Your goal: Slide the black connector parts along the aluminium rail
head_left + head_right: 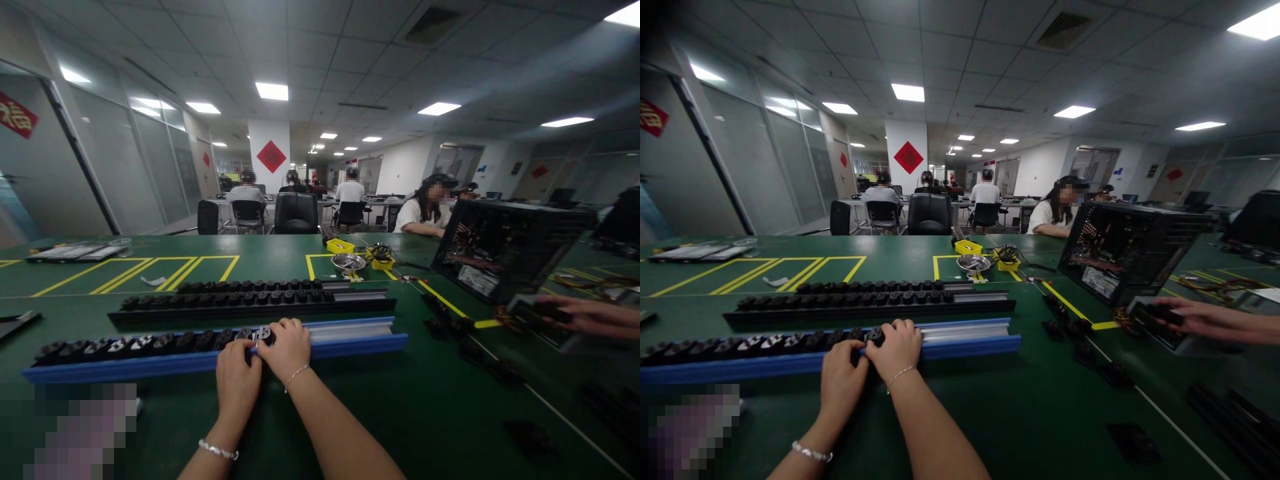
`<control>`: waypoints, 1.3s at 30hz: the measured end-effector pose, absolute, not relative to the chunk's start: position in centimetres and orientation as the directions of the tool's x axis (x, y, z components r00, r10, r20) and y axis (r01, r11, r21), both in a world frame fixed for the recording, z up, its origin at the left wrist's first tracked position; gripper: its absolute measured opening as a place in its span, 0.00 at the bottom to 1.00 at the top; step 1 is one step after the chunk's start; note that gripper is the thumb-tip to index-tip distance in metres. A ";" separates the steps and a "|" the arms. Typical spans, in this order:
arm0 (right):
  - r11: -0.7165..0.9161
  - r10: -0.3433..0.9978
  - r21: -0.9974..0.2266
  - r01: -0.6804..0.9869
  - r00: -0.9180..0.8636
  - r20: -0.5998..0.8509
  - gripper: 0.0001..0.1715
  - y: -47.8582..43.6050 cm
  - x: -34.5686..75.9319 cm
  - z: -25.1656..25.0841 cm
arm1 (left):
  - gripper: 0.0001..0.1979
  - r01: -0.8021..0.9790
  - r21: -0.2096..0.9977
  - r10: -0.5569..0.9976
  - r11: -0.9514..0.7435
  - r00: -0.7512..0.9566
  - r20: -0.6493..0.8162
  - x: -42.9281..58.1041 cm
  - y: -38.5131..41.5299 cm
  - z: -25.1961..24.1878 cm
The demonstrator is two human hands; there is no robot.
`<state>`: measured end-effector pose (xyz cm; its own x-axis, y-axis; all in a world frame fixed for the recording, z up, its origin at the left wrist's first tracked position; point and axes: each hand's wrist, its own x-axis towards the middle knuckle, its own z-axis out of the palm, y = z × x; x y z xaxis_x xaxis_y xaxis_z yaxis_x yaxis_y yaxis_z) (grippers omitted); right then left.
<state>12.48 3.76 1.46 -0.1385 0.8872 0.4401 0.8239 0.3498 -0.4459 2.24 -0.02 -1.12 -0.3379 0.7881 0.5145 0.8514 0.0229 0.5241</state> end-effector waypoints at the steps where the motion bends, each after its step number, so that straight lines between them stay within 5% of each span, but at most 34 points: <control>1: 0.347 0.885 -0.452 0.822 -0.128 0.447 0.15 3.7 12.4 1.4 | 0.08 0.848 0.530 0.789 0.031 -0.346 0.507 2.3 0.0 -1.1; 10: 0.336 0.875 -0.501 0.798 -0.067 0.479 0.15 3.7 11.8 1.0 | 0.07 0.809 0.588 0.774 0.013 -0.380 0.506 2.2 0.2 -1.3; 39: 0.290 0.873 -0.536 0.793 0.010 0.487 0.13 3.5 12.5 0.8 | 0.14 0.851 0.509 0.822 0.132 -0.381 0.423 3.0 -0.4 -0.3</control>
<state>12.53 3.53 0.80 0.0098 0.8734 0.4868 0.7931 0.2897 -0.5358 3.02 -0.40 -0.32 -0.3805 0.8223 0.4232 0.8506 0.1317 0.5091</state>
